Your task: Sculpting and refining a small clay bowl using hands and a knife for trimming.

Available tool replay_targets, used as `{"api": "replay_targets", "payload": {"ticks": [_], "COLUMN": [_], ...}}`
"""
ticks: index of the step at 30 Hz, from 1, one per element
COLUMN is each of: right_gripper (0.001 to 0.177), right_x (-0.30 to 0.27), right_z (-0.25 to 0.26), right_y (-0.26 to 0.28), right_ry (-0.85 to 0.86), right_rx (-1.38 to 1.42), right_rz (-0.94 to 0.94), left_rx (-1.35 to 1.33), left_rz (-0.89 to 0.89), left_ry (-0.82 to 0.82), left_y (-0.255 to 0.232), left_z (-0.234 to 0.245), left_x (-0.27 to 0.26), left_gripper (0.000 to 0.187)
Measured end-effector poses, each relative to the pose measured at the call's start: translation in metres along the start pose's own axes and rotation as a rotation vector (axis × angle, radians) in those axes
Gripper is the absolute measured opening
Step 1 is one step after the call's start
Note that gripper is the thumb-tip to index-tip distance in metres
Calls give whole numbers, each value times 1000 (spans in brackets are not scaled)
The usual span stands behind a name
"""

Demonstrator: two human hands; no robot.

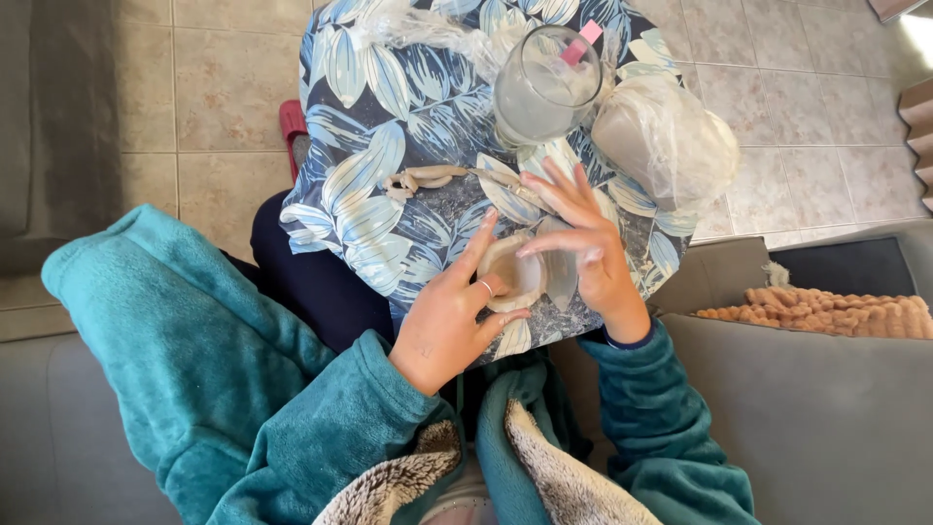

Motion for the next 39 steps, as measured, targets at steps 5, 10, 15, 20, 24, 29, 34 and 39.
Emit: {"api": "replay_targets", "payload": {"ticks": [5, 10, 15, 20, 24, 29, 34, 39], "right_gripper": [48, 29, 40, 40, 40, 32, 33, 35], "right_x": [-17, -9, -39, -58, -45, 7, 26, -17], "right_z": [10, -6, -9, -14, -13, -14, -14, -16], "right_y": [-33, -17, -31, -18, -20, -16, 8, -10], "right_ry": [-263, 25, 77, 61, 64, 240, 301, 222], "right_rx": [238, -287, -345, -373, -430, -466, -465, -451], "right_rz": [-315, -403, -565, -726, -662, -364, -86, -447], "left_rx": [12, 39, 51, 67, 80, 93, 120, 261], "left_rz": [8, 52, 61, 36, 22, 2, 32, -2], "left_ry": [-22, 4, -21, -34, -11, -22, 0, -39], "left_y": [1, 6, 7, 5, 5, 3, 2, -5], "left_z": [4, -2, -1, -1, -4, -3, -1, -6], "left_x": [1, 0, -1, -4, -4, -5, -4, -15], "left_gripper": [32, 33, 34, 32, 31, 32, 30, 32]}}
Point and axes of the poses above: each hand's wrist, its own x-axis towards the middle knuckle, its own z-axis out of the back of the hand, y = z × x, the point moved 10 cm from there along x, towards the middle knuckle, and after that the axes turned 6 degrees about -x, right-handed, at the moved point
